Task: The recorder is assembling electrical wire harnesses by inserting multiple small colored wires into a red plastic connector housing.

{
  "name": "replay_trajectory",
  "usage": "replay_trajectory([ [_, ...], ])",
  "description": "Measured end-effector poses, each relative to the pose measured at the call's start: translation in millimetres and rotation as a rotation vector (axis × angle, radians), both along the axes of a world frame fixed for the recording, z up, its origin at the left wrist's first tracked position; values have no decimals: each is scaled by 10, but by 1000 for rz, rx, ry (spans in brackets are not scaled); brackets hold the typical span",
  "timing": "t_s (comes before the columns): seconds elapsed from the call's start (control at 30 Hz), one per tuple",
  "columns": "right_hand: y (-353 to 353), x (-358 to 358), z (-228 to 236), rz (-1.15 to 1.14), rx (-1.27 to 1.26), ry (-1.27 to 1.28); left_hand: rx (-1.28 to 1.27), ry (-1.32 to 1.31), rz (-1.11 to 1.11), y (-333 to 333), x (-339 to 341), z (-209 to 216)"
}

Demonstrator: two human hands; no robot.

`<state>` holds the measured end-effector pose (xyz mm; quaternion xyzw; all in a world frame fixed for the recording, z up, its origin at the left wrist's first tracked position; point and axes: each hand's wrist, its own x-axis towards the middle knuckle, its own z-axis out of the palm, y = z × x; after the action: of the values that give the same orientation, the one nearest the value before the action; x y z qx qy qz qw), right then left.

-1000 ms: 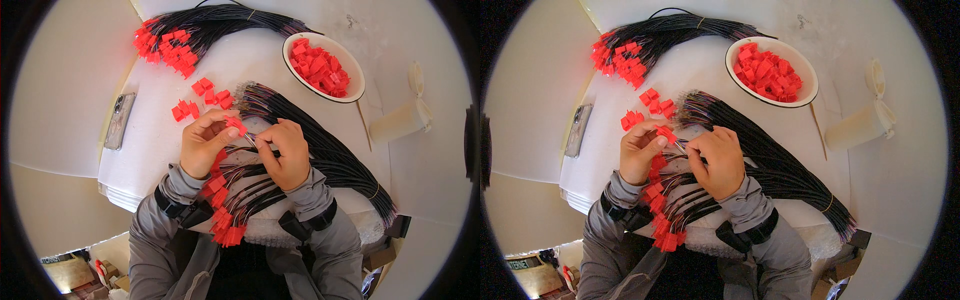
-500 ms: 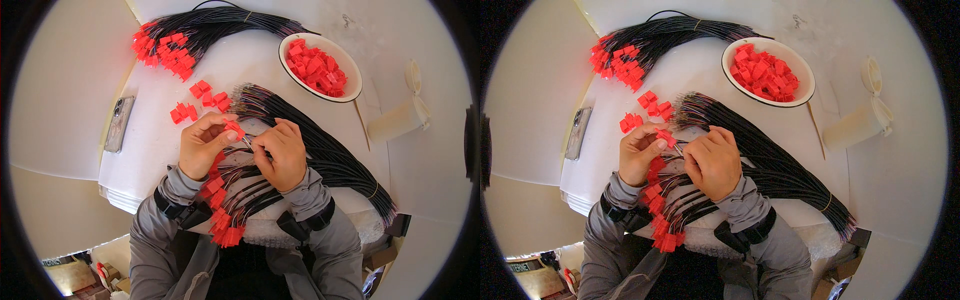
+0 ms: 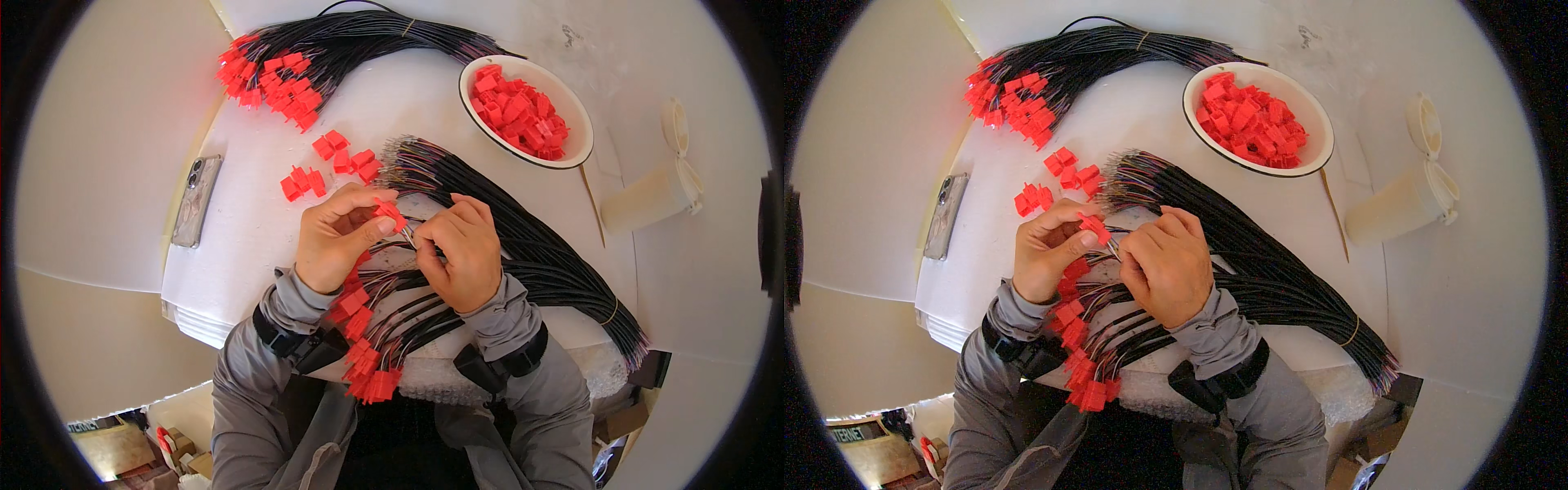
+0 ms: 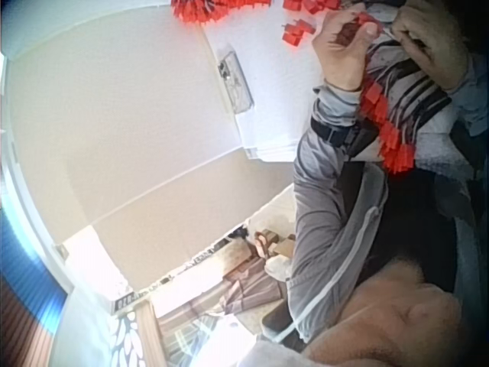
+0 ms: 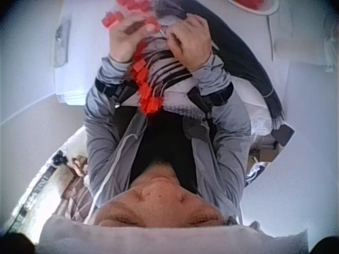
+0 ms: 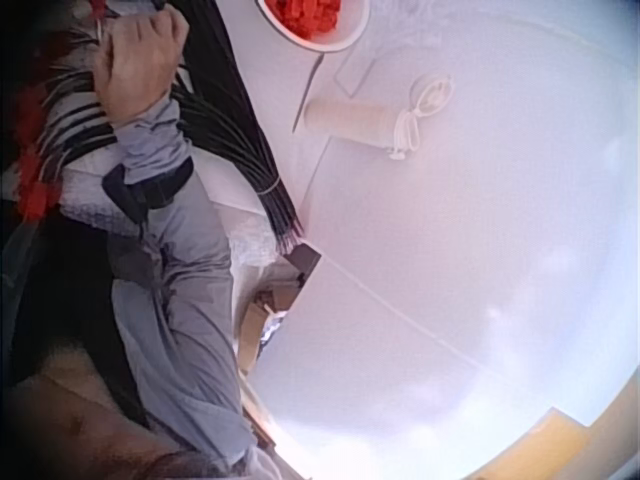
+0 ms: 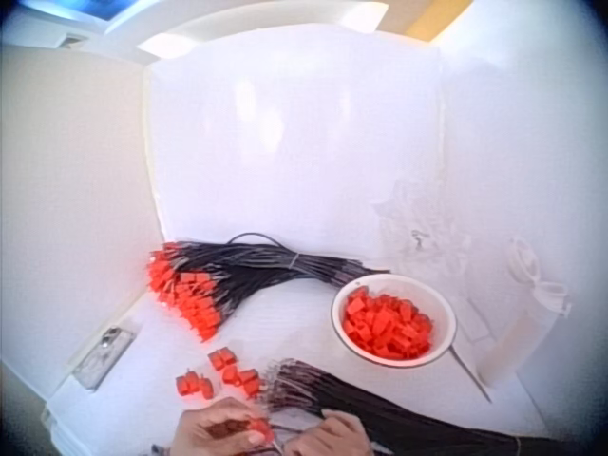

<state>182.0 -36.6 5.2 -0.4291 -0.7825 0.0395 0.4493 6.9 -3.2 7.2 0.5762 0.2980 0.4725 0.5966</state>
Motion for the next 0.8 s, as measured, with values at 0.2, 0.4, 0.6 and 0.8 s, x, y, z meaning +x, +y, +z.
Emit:
replay_trajectory([
  [0.2,0,-5,13,1,-22,9,-29,-15,-2,1,-15,13],
  [0.4,-45,-9,-12,-2,-399,373,-115,-77,33,25,-24,3],
  [0.6,-68,-48,-60,120,-606,694,-187,-223,31,52,-75,-24],
  [0.8,-73,-23,-20,92,-706,712,-262,-320,-55,36,-83,-11],
])
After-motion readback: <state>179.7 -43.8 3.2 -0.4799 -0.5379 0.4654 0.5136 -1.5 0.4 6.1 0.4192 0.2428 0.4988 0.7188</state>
